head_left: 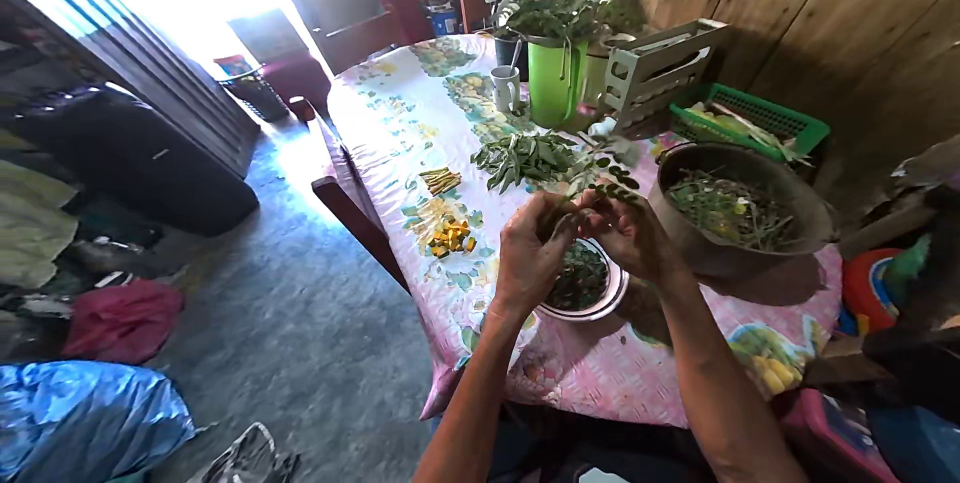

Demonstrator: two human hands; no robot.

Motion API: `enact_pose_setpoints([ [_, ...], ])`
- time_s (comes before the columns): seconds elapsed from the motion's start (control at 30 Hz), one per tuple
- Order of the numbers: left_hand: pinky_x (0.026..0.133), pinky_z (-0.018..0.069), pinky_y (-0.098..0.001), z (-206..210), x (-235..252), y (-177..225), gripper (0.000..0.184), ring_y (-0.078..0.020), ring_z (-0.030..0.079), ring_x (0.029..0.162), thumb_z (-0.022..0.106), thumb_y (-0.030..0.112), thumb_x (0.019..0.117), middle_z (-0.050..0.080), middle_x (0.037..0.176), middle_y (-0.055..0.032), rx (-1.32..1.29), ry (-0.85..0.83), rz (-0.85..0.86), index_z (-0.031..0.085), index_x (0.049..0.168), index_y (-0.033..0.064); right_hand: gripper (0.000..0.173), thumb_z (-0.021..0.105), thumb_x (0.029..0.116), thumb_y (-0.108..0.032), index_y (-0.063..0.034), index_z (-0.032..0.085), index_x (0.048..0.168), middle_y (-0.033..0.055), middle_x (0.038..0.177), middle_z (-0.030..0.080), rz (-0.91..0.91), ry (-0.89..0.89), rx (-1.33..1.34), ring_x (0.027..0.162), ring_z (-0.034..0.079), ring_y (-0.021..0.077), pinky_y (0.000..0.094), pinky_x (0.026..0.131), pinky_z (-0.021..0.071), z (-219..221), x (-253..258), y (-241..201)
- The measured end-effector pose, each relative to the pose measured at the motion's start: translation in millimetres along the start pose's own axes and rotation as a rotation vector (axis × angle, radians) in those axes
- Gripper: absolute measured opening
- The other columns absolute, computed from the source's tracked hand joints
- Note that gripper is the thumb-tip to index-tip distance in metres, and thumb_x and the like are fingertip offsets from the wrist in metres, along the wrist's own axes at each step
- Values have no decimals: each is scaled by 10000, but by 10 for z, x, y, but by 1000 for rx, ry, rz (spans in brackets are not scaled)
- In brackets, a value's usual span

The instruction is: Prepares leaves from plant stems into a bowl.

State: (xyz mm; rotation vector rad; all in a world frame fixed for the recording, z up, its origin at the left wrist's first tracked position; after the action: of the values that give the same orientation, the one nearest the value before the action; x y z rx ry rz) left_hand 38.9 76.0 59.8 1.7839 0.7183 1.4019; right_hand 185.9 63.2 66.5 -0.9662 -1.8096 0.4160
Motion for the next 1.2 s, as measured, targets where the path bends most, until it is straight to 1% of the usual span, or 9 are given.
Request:
enact_pose_setpoints([
  [0.13, 644, 604, -297, 25, 3, -4, 118, -144, 678, 725, 630, 68, 989, 695, 910, -62, -28, -37, -6, 660, 1100, 43, 230, 585, 939, -56, -7, 651, 1153, 36, 964, 683, 21, -10, 13, 775, 648, 32, 196, 684, 571, -17, 9, -24],
  [0.27, 571, 569, -280, 32, -6, -61, 87, -144, 645, 644, 638, 78, 982, 678, 834, -56, -43, -51, -55, 666, 1062, 55, 143, 567, 936, -77, -66, 639, 1060, 9, 799, 623, 55, -59, 24, 594, 556, 63, 217, 510, 488, 14, 26, 19],
  [0.43, 577, 577, -300, 32, -24, -87, 115, -159, 646, 668, 640, 19, 946, 675, 899, -79, -101, -47, -105, 659, 1055, 48, 289, 541, 1020, -317, -61, 653, 1094, -21, 849, 634, 40, -62, -92, 710, 599, -1, 194, 636, 536, 22, -6, 20],
  [0.5, 554, 561, -294, 37, -31, -106, 110, -153, 637, 645, 647, 31, 949, 666, 863, -73, -76, -30, -134, 652, 1055, 57, 235, 523, 1022, -226, -55, 671, 1090, 4, 867, 646, 114, -66, -73, 740, 612, 31, 227, 680, 532, 7, -20, 21],
  [0.57, 543, 558, -286, 39, -31, -109, 91, -149, 629, 622, 629, 42, 962, 659, 837, -67, -51, -18, -143, 652, 1049, 58, 162, 507, 990, -143, -73, 644, 1041, 5, 818, 647, 143, -55, 7, 645, 623, 52, 221, 579, 555, -13, 6, 48],
  [0.7, 535, 547, -279, 47, -39, -136, 57, -155, 626, 609, 600, 56, 977, 645, 797, -68, -60, -30, -142, 635, 1023, 59, 193, 489, 1001, -148, -68, 657, 1052, 16, 821, 665, 205, -47, -2, 634, 630, 74, 238, 572, 552, -106, -15, 99],
  [0.9, 650, 620, -328, -79, -67, -241, 79, -183, 700, 711, 600, 56, 1010, 699, 890, -87, -83, -7, -178, 646, 1073, 41, 182, 483, 1053, -158, -127, 618, 1171, -11, 911, 651, 164, 142, 238, 654, 633, 81, 254, 572, 584, -586, -162, 161],
  [1.1, 783, 628, -374, -46, -111, -300, 131, -197, 705, 814, 629, 38, 991, 686, 980, -111, -442, -39, -202, 669, 1115, 26, 117, 602, 950, -258, -226, 606, 1063, -67, 913, 585, -102, 250, 907, 610, 516, 14, 146, 490, 420, -803, -151, 53],
  [1.2, 799, 621, -364, -10, -139, -321, 128, -176, 695, 815, 636, 32, 982, 684, 983, -95, -597, -21, -242, 688, 1099, 36, 190, 590, 960, -143, -221, 582, 1133, -42, 966, 619, 11, 131, 702, 525, 496, -5, 129, 399, 408, -549, -152, 1],
])
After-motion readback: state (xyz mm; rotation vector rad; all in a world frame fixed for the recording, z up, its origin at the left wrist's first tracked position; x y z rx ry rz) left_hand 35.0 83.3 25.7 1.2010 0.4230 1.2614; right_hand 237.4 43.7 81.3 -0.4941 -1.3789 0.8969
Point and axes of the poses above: each hand's wrist, its own x-axis towards the middle knuckle, its own z-axis out of the palm, y = z × x, the point moved 7 cm from there along x, towards the middle knuckle
